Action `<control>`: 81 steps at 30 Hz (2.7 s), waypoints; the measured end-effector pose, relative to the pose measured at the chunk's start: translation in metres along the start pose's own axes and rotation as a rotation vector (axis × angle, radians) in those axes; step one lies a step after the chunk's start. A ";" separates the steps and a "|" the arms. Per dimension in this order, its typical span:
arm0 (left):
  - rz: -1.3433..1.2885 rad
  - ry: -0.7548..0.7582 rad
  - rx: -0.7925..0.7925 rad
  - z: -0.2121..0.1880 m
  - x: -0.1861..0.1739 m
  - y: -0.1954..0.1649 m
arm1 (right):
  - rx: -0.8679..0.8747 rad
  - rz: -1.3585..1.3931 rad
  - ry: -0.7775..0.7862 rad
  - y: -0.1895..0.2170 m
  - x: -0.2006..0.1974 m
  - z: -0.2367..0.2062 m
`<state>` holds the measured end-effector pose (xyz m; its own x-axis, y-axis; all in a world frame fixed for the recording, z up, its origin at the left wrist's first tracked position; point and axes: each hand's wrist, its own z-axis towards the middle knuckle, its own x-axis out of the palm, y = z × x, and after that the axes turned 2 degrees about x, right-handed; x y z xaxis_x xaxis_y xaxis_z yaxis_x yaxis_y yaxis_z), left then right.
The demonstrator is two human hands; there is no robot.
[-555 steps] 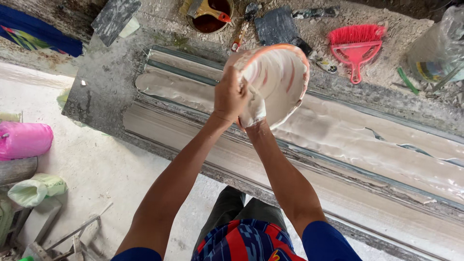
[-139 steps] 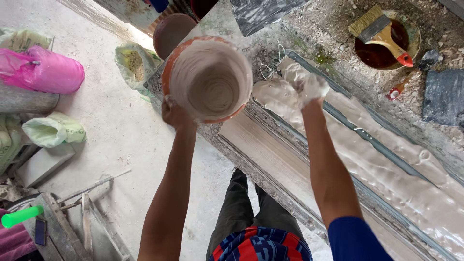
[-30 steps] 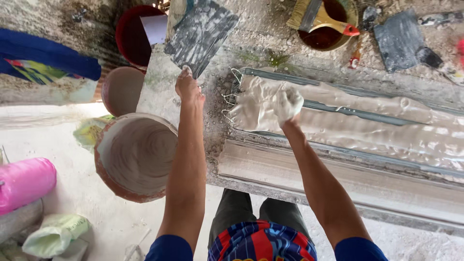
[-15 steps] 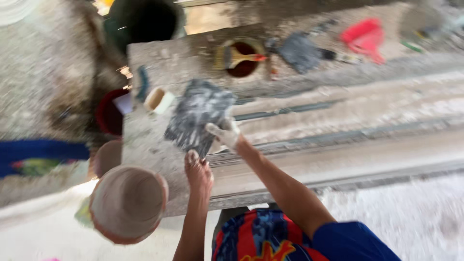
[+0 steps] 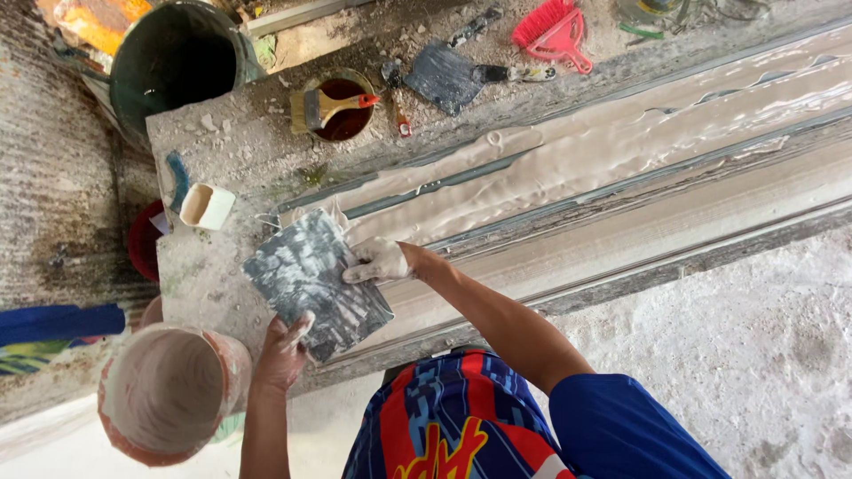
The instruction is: The person presses plastic sheeting over long corrugated mold forms, then scoops white paste from a large bowl and spreads it over the mold channels with a flat float, smoothing the surface and scraping excess paste off the float by hand.
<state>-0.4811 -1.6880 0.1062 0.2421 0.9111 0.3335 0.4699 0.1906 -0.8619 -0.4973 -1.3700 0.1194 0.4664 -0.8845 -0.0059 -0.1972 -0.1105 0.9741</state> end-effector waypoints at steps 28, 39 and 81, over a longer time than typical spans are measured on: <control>0.952 -0.518 0.162 0.107 0.103 -0.006 | 0.120 -1.285 -0.032 -0.009 -0.022 0.141; 0.951 -0.551 -0.070 0.232 0.062 -0.009 | 0.377 -1.550 0.453 -0.027 -0.017 0.235; 0.669 -0.407 -0.199 0.107 -0.013 -0.044 | 0.140 -0.193 -0.479 -0.078 0.000 0.376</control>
<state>-0.5963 -1.6694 0.0991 0.2156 0.8778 -0.4277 0.4863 -0.4764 -0.7325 -0.8064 -1.5318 -0.0414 0.0658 -0.9464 -0.3163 -0.2750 -0.3219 0.9059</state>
